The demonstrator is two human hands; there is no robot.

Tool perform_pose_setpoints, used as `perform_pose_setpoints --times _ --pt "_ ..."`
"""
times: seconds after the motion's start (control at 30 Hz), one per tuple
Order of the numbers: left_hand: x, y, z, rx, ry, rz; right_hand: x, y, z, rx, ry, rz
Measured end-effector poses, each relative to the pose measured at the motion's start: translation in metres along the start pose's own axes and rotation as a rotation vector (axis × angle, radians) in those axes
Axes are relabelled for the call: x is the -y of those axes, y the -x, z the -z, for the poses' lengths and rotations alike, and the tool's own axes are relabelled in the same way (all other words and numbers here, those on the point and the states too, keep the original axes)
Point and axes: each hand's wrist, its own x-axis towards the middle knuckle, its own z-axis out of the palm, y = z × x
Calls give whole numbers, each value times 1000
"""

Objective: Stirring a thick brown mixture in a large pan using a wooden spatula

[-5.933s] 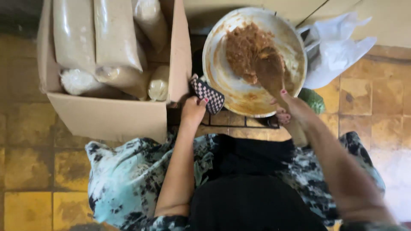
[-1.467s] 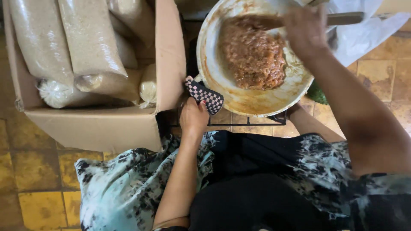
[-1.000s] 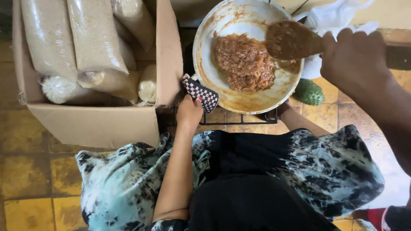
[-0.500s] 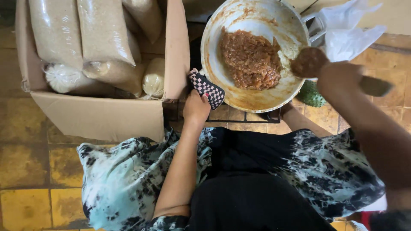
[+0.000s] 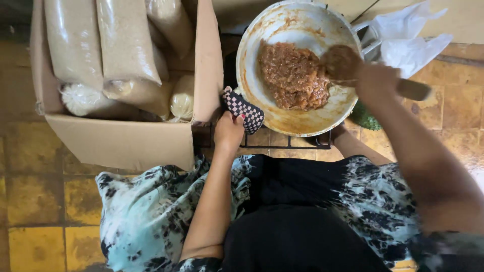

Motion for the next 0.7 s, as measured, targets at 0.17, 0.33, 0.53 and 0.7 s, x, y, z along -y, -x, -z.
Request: perform_pose_setpoints --times 0.17,0.33,0.53,0.7 --pt "-1 1 8 78 -15 45 -5 -16 2 -213 58 93" --pt "8 -5 -2 9 -50 -52 -25 -22 6 -122 232 -23" --pt "10 -4 -3 -16 -74 -50 6 -31 11 -314 138 111" --pt "13 -9 -2 -5 -42 -53 -30 9 66 77 265 63"
